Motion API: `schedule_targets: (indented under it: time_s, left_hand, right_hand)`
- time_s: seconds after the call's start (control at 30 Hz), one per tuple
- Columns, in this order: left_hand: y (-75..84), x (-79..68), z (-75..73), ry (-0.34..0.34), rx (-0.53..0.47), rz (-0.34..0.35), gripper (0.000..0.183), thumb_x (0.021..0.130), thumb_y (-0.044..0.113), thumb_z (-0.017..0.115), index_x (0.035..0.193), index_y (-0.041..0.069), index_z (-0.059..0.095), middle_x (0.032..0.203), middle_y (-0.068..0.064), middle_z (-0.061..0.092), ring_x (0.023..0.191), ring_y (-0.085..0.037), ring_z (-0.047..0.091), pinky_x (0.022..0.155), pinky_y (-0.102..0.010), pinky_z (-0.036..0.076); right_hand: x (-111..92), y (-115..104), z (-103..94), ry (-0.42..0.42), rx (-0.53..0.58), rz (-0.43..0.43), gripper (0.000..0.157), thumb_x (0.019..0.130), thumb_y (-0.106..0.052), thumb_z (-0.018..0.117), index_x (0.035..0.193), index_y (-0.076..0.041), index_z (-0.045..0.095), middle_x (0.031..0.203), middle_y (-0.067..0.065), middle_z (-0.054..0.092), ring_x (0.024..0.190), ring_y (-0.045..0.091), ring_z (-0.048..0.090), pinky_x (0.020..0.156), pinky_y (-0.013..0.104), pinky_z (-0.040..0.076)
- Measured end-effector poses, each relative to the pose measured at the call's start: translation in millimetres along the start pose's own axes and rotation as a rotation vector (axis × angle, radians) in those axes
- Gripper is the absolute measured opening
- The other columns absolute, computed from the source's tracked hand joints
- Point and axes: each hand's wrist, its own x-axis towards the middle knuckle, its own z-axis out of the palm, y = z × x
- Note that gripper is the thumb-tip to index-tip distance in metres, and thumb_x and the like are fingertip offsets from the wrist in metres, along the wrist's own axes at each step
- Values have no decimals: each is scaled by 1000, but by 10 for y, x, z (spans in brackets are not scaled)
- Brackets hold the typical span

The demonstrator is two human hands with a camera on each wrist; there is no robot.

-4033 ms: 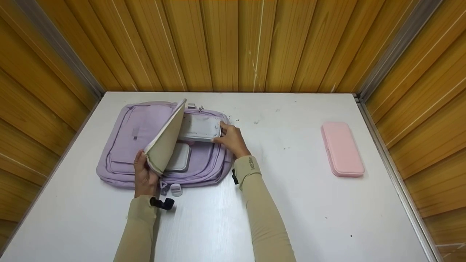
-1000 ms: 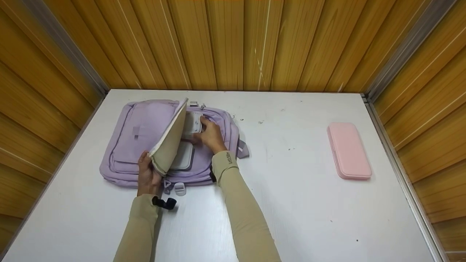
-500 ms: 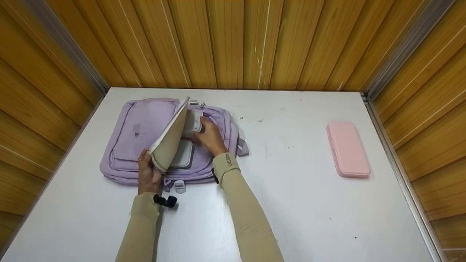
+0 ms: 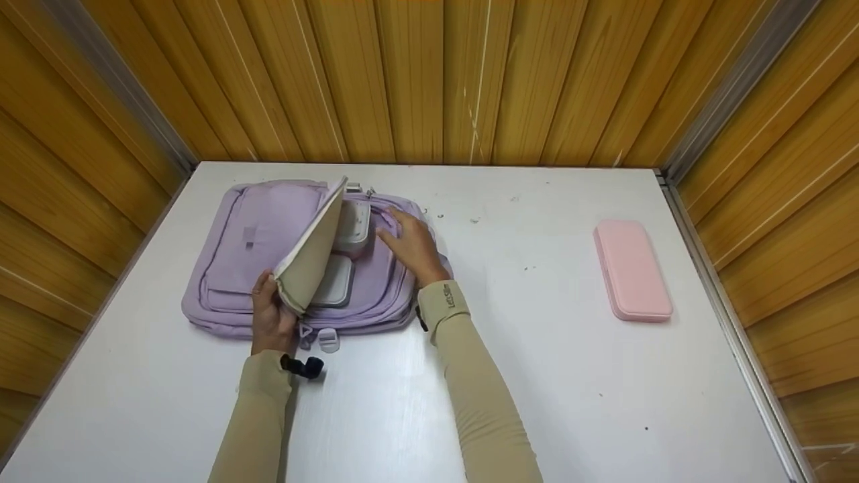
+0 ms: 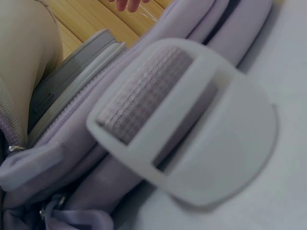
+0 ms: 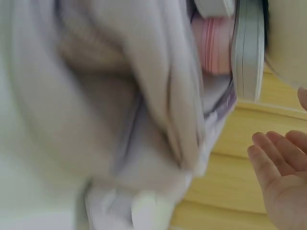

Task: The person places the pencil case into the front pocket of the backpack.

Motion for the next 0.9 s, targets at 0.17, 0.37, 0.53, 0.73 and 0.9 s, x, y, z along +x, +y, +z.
schedule_targets:
  time_s: [0.17, 0.37, 0.53, 0.73, 0.9]
  left_hand:
    - [6, 9, 3, 8, 10, 6, 15, 69, 8, 83, 81, 11, 74, 79, 1, 67, 74, -10, 64, 70, -21, 54]
    - [4, 10, -10, 33, 23, -7, 20, 65, 10, 86, 80, 10, 74, 79, 0, 66, 75, -11, 64, 70, -22, 55]
    - [17, 0, -1, 28, 24, -10, 20, 65, 9, 85, 80, 10, 73, 80, 0, 67, 75, -11, 65, 71, -22, 55]
    - [12, 2, -11, 0, 31, -1, 16, 69, 8, 83, 81, 10, 73, 79, 0, 68, 75, -10, 65, 72, -21, 55]
    - [0, 11, -17, -4, 48, 6, 13, 72, 7, 82, 82, 10, 74, 78, 0, 68, 73, -9, 65, 70, -20, 55]
  right_hand:
    - [-52, 58, -190, 20, -113, -44, 56, 91, -23, 66, 139, 0, 47, 140, 20, 50, 131, 34, 48, 114, 41, 34]
    - [-135, 169, -496, 37, -161, 9, 58, 94, -25, 63, 142, -1, 42, 147, 18, 44, 137, 34, 40, 116, 41, 31]
    - [-241, 337, -768, 84, -176, 55, 61, 94, -28, 63, 144, -2, 39, 148, 20, 40, 138, 37, 38, 116, 45, 30]
    - [-397, 584, -1060, 149, -206, 111, 65, 93, -31, 63, 145, -1, 37, 150, 22, 37, 141, 38, 32, 117, 47, 26]
    - [-565, 734, -1326, 202, -236, 127, 71, 93, -36, 63, 146, 0, 34, 151, 24, 33, 142, 40, 28, 117, 49, 24]
